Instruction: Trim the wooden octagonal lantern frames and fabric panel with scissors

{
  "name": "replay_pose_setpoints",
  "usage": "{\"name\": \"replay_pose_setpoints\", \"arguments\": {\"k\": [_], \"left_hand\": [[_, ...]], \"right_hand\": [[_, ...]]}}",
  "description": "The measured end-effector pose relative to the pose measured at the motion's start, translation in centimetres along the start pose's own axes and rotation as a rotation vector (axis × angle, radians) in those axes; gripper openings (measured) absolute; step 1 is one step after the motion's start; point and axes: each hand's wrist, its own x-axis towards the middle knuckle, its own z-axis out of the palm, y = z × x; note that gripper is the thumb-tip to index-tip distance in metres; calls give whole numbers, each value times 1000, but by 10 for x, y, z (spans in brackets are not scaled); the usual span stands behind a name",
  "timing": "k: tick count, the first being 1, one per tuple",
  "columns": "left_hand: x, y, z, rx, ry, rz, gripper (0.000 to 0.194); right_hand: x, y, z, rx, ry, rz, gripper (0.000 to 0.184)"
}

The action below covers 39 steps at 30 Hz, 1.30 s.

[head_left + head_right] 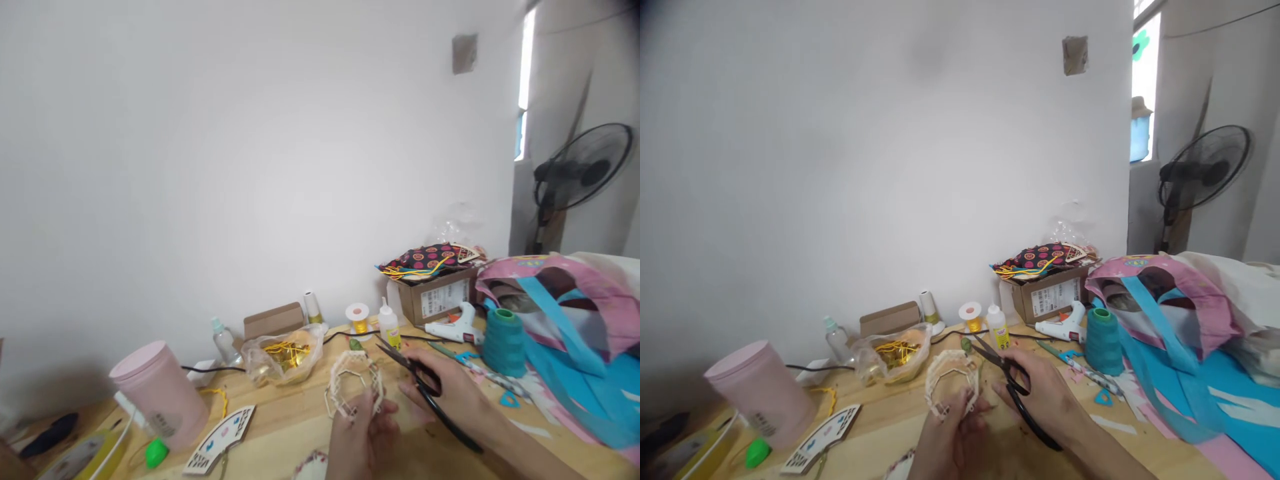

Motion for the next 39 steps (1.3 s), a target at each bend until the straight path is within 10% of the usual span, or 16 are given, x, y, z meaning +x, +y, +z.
{"name": "replay_pose_setpoints", "arguments": {"k": [18,39], "left_hand": [[-3,3,-8,-20,151,158,19],[-3,-2,-9,58,152,202,20]], "right_hand": [[-9,-5,15,-544,28,-88,19],[-10,-2,20,-529,-3,-6,21]]}}
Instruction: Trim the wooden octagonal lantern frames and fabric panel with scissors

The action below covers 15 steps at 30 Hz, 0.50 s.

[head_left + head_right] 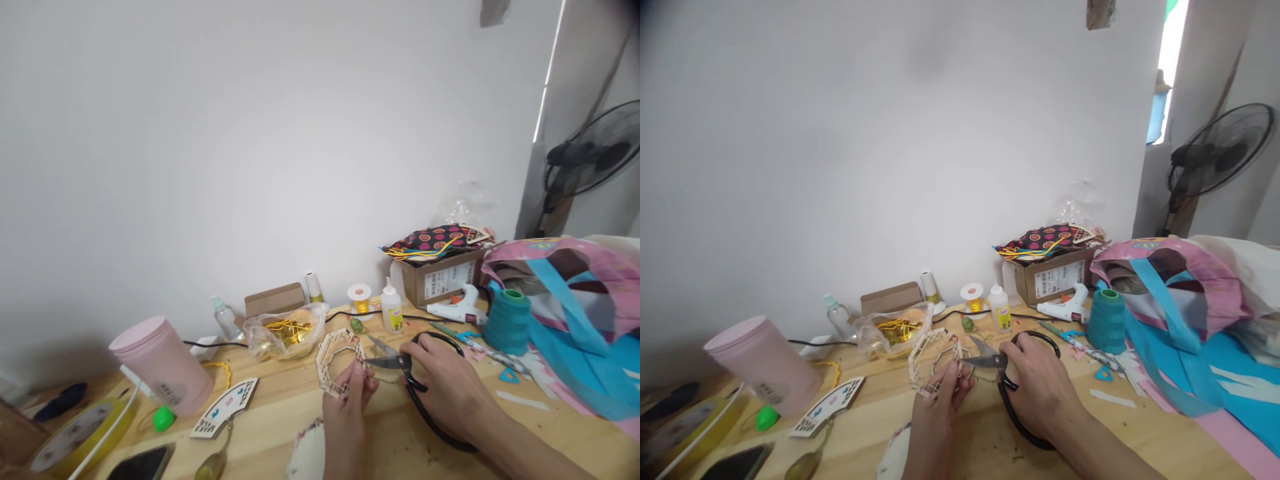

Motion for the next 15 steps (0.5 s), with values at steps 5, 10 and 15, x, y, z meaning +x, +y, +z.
{"name": "replay_pose_setpoints", "arguments": {"k": [5,10,15], "left_hand": [[2,-4,-1,77,-39,65,22],[0,-5,1,145,-36,89,23],[-4,-5,1,141,8,70,26]], "right_hand": [[-5,-2,5,181,-77,87,27],[0,2,2,235,-52,111,21],[8,17,-5,256,47,235,28]]}}
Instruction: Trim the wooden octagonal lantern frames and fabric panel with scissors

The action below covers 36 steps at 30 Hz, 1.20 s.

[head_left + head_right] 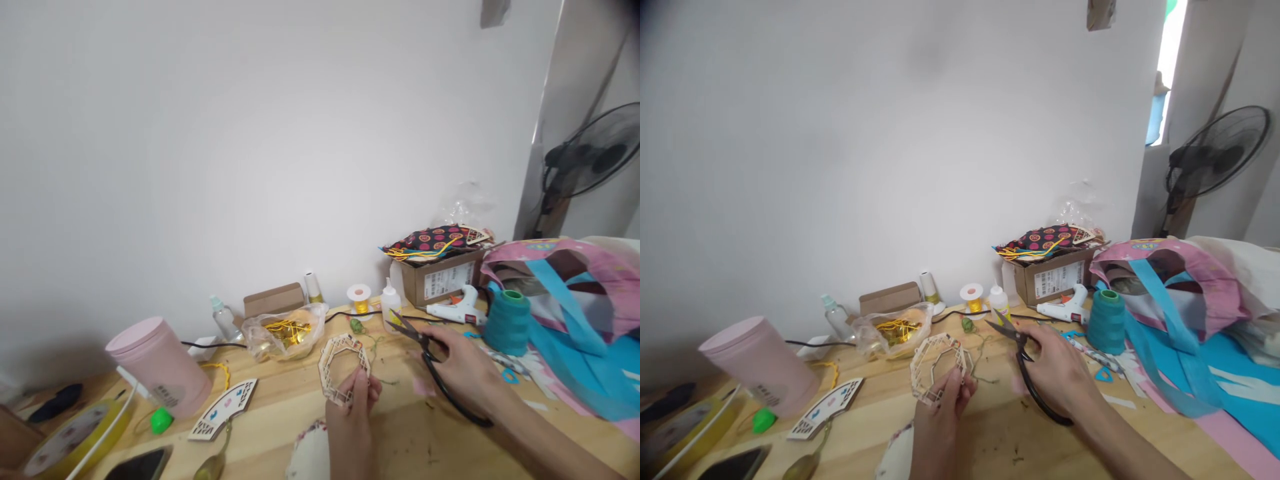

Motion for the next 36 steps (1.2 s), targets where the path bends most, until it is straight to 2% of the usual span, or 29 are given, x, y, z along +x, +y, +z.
{"name": "replay_pose_setpoints", "arguments": {"k": [6,13,20,27,36], "left_hand": [[5,-1,-5,-20,30,1,26],[7,-3,-5,45,28,65,26],[7,-5,-9,199,6,121,25],[7,-6,-10,232,-28,153,25],[4,7,-8,436,-64,218,28]], "right_hand": [[-9,-11,6,-52,-170,-108,22],[-9,-12,5,-58,-187,-101,25],[-10,-11,5,-65,-190,-115,26],[-10,-13,6,-39,-214,-107,31],[-12,-9,5,-63,-265,-144,33]]}}
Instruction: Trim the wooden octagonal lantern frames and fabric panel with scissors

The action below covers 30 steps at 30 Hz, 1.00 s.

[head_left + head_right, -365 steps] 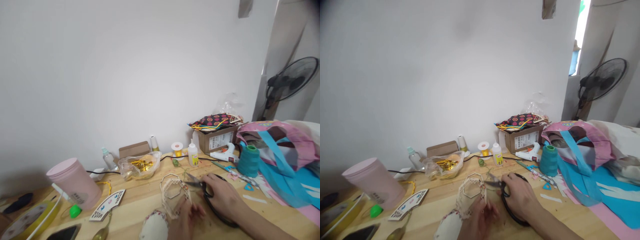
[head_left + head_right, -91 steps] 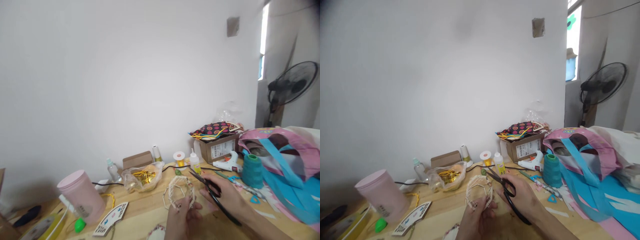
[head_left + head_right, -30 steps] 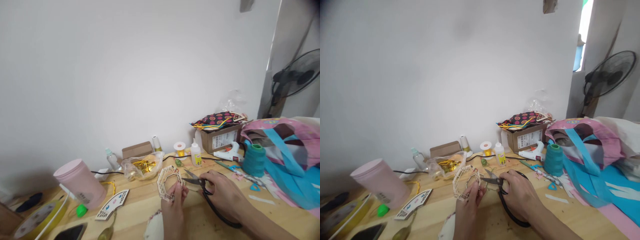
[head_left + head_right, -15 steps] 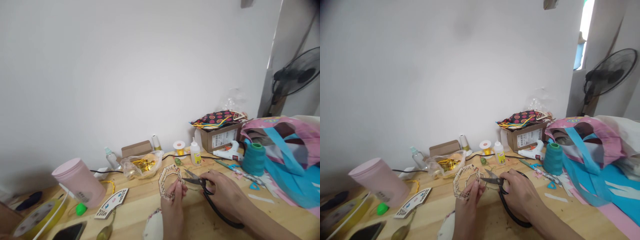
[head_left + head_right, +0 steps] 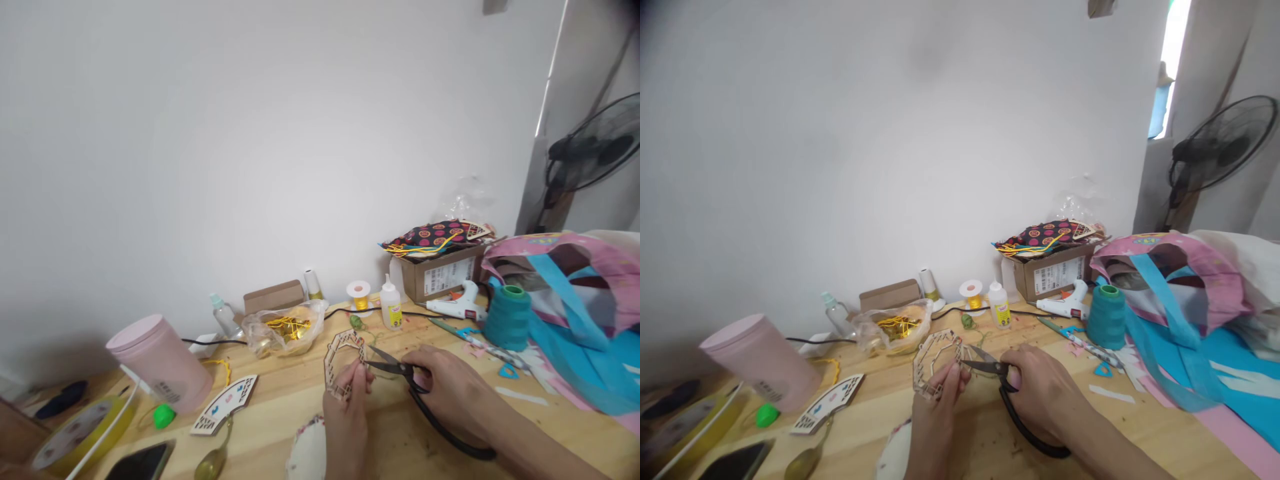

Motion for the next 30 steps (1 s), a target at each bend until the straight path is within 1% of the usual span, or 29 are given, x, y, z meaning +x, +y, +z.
{"name": "replay_pose_setpoints", "arguments": {"k": [4,7,9,12,14,16,23,30], "left_hand": [[0,-4,0,-19,-9,-19,28],[0,-11,2,-71,11,-65,28],[1,-13,4,-173,44,-112,27],[3,-12,6,-384,85,-211,23],[3,-9,7,-489,93,-280,21],[3,-7,8,-542,85,-312,20],[1,-5,9,-559,77,-293,20],[1,-9,8,-528,72,-278,22]], "right_hand": [[-2,-1,-2,-37,-20,5,34],[-2,-2,-5,-69,-11,0,35],[-1,-3,-7,-97,1,7,35],[0,-3,-9,-111,38,31,34],[1,-2,-9,-105,57,40,35],[0,-2,-8,-92,57,31,36],[0,-3,-6,-51,43,30,38],[-1,-4,-5,-75,46,35,36]]}}
